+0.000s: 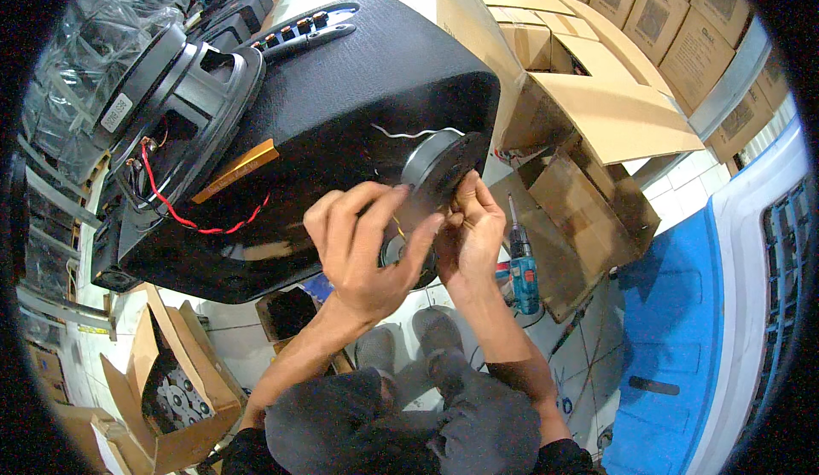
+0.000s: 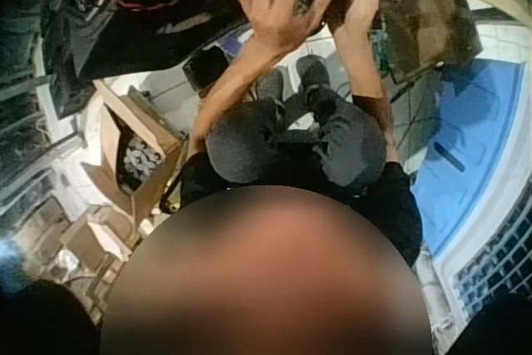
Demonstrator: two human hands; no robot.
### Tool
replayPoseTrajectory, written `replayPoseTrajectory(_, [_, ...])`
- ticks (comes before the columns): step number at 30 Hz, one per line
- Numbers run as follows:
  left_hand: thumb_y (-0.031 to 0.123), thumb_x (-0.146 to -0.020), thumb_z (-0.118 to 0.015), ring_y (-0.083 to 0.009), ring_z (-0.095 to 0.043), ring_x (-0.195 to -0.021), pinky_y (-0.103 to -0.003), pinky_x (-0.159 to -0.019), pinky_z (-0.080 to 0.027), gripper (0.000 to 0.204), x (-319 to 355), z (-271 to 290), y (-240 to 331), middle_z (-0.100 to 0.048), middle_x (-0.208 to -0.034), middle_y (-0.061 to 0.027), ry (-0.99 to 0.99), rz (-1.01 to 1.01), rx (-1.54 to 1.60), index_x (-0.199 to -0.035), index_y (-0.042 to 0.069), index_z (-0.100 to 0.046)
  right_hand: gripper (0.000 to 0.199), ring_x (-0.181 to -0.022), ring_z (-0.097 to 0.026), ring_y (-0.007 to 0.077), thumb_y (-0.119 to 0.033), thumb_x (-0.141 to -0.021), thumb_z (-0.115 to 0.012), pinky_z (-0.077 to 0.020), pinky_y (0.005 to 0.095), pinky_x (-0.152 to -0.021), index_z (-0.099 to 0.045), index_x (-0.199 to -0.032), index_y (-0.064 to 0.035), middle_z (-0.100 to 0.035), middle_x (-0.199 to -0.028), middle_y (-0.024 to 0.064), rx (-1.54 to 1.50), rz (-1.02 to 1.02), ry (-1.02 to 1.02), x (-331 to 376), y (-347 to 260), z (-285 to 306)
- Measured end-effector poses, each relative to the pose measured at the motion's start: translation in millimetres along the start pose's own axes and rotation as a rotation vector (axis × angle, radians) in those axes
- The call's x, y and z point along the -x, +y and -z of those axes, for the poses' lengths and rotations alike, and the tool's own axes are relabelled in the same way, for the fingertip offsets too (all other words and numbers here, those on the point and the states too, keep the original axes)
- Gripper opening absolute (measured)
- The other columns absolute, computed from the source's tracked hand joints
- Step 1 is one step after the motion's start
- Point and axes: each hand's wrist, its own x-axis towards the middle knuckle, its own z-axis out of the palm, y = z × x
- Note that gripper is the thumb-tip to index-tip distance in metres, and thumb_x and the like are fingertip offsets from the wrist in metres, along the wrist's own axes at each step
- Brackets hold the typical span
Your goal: The person sits on the floor and assembles a speaker by soldering wires to a small driver and attaching it to the speaker enclosure. They use a soldering iron and handle wires and speaker components throughout the process.
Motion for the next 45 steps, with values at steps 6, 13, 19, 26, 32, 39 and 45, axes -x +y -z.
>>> replayPoseTrajectory(6, [0.001,-0.073,-0.081,-0.0289,-0.057,-0.087,-0.038,-0.078,-0.045,0.026,-33.2,5.8,16.6,-0.068,-0.094,-0.0092,0.007,-0.018,0.1,-0.096,0.002,-0.07,0.026,-0.085,-0.068,0.0152,-0.021,-0.105,-0.058,-0.0547,0.0287,-0.077,-0.066,-0.114,0.0028,-0.073,-0.102,0.009,-0.014,-0.048,-0.109,1.8,1.1,7.6])
replayPoseTrajectory(13, [0.008,-0.071,-0.072,-0.0271,-0.057,-0.097,-0.039,-0.076,-0.043,0.032,-57.0,25.5,0.9,-0.062,-0.098,-0.0088,-0.196,-0.141,0.065,-0.101,0.0,-0.066,0.039,-0.091,-0.068,0.0159,0.0,-0.081,-0.083,-0.0562,0.0292,-0.081,-0.064,-0.115,0.0071,-0.071,-0.1,0.0104,0.962,0.39,-0.097,16.5,-27.4,11.0])
replayPoseTrajectory(19, [0.015,-0.071,-0.068,-0.0267,-0.058,-0.098,-0.038,-0.081,-0.047,0.034,-63.6,27.3,5.7,-0.062,-0.095,-0.0096,-0.257,-0.31,-0.117,-0.101,0.0,-0.067,0.041,-0.087,-0.065,0.0191,0.0,-0.076,-0.086,-0.0546,0.0301,-0.076,-0.063,-0.111,0.003,-0.066,-0.101,0.0121,1.151,0.805,-0.178,16.3,-33.9,1.4])
replayPoseTrajectory(26, [0.012,-0.073,-0.069,-0.0289,-0.059,-0.099,-0.038,-0.085,-0.049,0.032,-59.8,23.0,4.2,-0.064,-0.097,-0.012,-0.301,-0.328,-0.1,-0.102,-0.002,-0.07,0.025,-0.076,-0.063,0.0131,0.005,-0.078,-0.081,-0.0515,0.0268,-0.071,-0.068,-0.099,0.0024,-0.069,-0.085,0.0084,1.156,0.734,-0.175,16.0,-38.9,-1.3])
replayPoseTrajectory(32, [0.002,-0.073,-0.081,-0.0294,-0.057,-0.096,-0.04,-0.085,-0.047,0.033,-35.7,22.5,-2.6,-0.067,-0.1,-0.0087,-0.045,-0.134,0.022,-0.105,0.005,-0.072,0.017,-0.077,-0.062,0.0083,0.002,-0.084,-0.079,-0.0506,0.0232,-0.071,-0.069,-0.097,0.0039,-0.071,-0.086,0.0035,0.878,0.407,-0.081,12.8,-28.5,2.0])
replayPoseTrajectory(39, [0.003,-0.088,-0.073,-0.026,-0.058,-0.096,-0.038,-0.089,-0.046,0.02,2.9,18.2,-21.9,-0.062,-0.102,-0.0132,0.128,0.31,0.198,-0.104,-0.001,-0.062,0.016,-0.078,-0.063,0.0083,-0.004,-0.088,-0.079,-0.0515,0.0225,-0.073,-0.069,-0.098,0.0053,-0.071,-0.088,0.0042,0.666,0.365,-0.141,-3.1,-16.5,3.2])
replayPoseTrajectory(45, [0.008,-0.08,-0.083,-0.0273,-0.059,-0.096,-0.038,-0.086,-0.045,0.028,8.7,8.7,-23.4,-0.062,-0.103,-0.0137,0.126,0.403,0.183,-0.101,0.003,-0.066,0.021,-0.078,-0.063,0.0082,-0.006,-0.088,-0.08,-0.0517,0.0223,-0.073,-0.069,-0.101,0.006,-0.071,-0.089,0.0047,0.657,0.346,-0.127,-5.0,-19.2,-1.4])
